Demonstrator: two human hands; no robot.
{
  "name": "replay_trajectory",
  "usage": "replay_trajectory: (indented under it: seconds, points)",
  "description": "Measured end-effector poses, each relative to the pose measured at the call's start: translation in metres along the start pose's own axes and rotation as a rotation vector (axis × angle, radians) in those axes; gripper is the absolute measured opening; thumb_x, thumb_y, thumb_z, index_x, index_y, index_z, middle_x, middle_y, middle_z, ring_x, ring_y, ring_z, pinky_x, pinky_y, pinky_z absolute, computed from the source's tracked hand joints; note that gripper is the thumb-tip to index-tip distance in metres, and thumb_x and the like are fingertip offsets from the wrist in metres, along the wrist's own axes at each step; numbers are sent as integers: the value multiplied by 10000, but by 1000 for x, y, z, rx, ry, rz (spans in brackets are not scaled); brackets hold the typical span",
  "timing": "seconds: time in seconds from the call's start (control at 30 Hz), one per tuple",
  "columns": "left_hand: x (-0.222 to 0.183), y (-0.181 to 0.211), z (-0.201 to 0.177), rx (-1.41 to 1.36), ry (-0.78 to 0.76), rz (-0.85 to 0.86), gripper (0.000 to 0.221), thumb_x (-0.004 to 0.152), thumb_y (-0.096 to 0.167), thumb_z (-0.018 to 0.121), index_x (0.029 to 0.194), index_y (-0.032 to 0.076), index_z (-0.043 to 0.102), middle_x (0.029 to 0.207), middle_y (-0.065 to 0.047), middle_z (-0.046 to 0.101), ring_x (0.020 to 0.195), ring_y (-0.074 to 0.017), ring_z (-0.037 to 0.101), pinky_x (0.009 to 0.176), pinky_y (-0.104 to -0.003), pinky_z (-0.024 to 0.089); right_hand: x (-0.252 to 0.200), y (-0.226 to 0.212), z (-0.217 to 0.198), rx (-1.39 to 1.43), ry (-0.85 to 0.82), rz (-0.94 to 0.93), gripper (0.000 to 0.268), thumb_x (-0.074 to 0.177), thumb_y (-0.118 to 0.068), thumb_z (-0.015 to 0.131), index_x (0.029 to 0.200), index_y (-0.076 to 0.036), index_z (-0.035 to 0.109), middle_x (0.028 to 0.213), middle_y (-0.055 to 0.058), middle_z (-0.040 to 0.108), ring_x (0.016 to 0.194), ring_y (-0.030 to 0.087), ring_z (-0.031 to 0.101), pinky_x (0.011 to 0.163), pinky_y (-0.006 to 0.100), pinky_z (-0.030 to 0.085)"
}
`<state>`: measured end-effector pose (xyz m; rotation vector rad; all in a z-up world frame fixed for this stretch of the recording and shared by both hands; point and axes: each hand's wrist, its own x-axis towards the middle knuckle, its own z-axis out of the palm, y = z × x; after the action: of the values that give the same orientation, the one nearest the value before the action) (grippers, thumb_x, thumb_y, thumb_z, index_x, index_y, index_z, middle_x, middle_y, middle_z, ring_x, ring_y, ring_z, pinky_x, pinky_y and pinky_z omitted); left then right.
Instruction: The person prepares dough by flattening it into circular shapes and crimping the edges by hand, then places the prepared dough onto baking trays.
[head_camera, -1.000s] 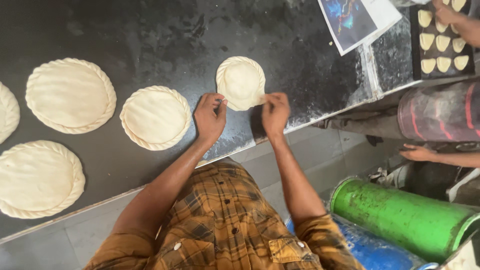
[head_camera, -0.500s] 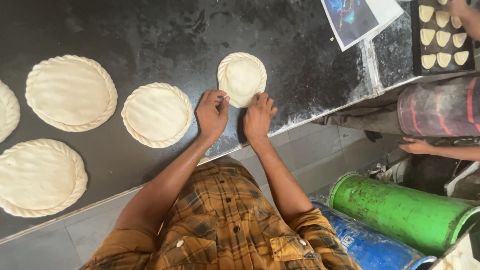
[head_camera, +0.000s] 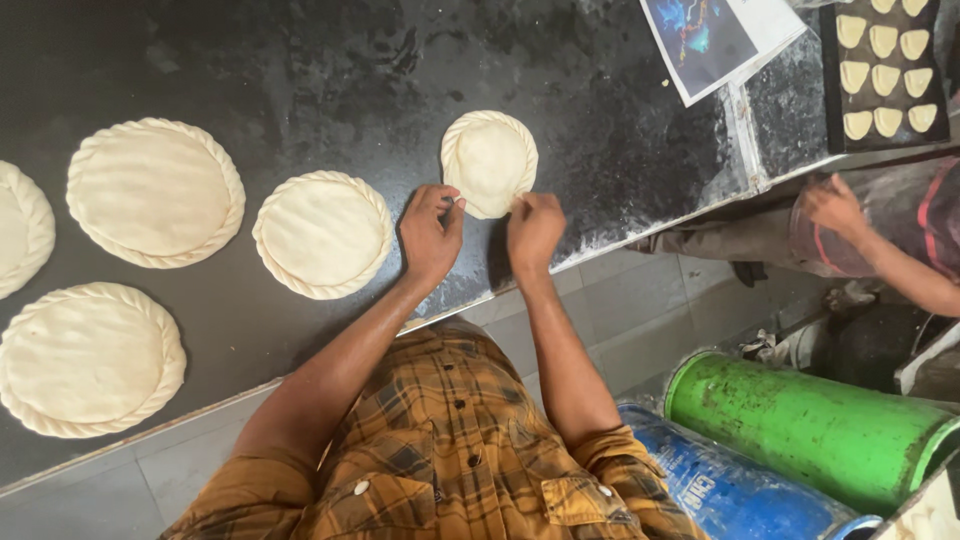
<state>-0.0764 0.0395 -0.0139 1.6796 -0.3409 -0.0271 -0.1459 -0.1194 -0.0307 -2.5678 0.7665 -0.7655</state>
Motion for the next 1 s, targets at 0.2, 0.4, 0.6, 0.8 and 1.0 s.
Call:
replay_trajectory:
  seconds: [0.2, 0.4, 0.6, 0.8, 1.0]
  points:
    - [4, 1, 4, 33, -2, -147, 175, 923, 87, 728, 1083, 48, 670, 1008, -121, 677, 817, -245, 710, 695, -355, 536, -13, -26, 0, -345, -92, -266, 259, 690, 46, 642, 941, 36, 700, 988, 203, 667, 859, 413, 641, 734, 521, 481]
    - [74, -30, 31, 241, 99, 281, 489, 884, 166, 767, 1284, -31, 567, 1244, -245, 596, 1140, -439, 551, 970, -505, 453, 22, 75, -12, 344, -152, 19, 308, 933, 67, 608, 1221, 14, 707, 1144, 144, 706, 1029, 251, 705, 902, 344, 557]
    - [142, -63, 68, 490, -448, 241, 617, 803, 414, 883, 1219, 31, 635, 1170, -204, 635, 1125, -419, 569, 963, -494, 463, 37, 61, 29, 760, -204, 545, 487, 902, -9, 671, 1352, 57, 497, 1063, 99, 702, 852, 111, 646, 719, 234, 533]
    - [154, -45, 56, 328, -692, 267, 650, 647, 334, 950, 1139, 75, 613, 1136, -165, 667, 1080, -375, 633, 876, -464, 511, 65, 40, 30, 803, -346, 668, 441, 801, -50, 851, 1155, 72, 618, 936, 105, 701, 757, 131, 655, 643, 278, 533]
    - [146, 26, 32, 376, -618, 270, 799, 586, 244, 943, 1284, 98, 583, 992, -160, 733, 947, -420, 706, 838, -488, 527, 80, 25, -6, 839, -385, 279, 447, 741, -12, 881, 1068, 21, 578, 964, 110, 722, 842, 136, 694, 711, 289, 587]
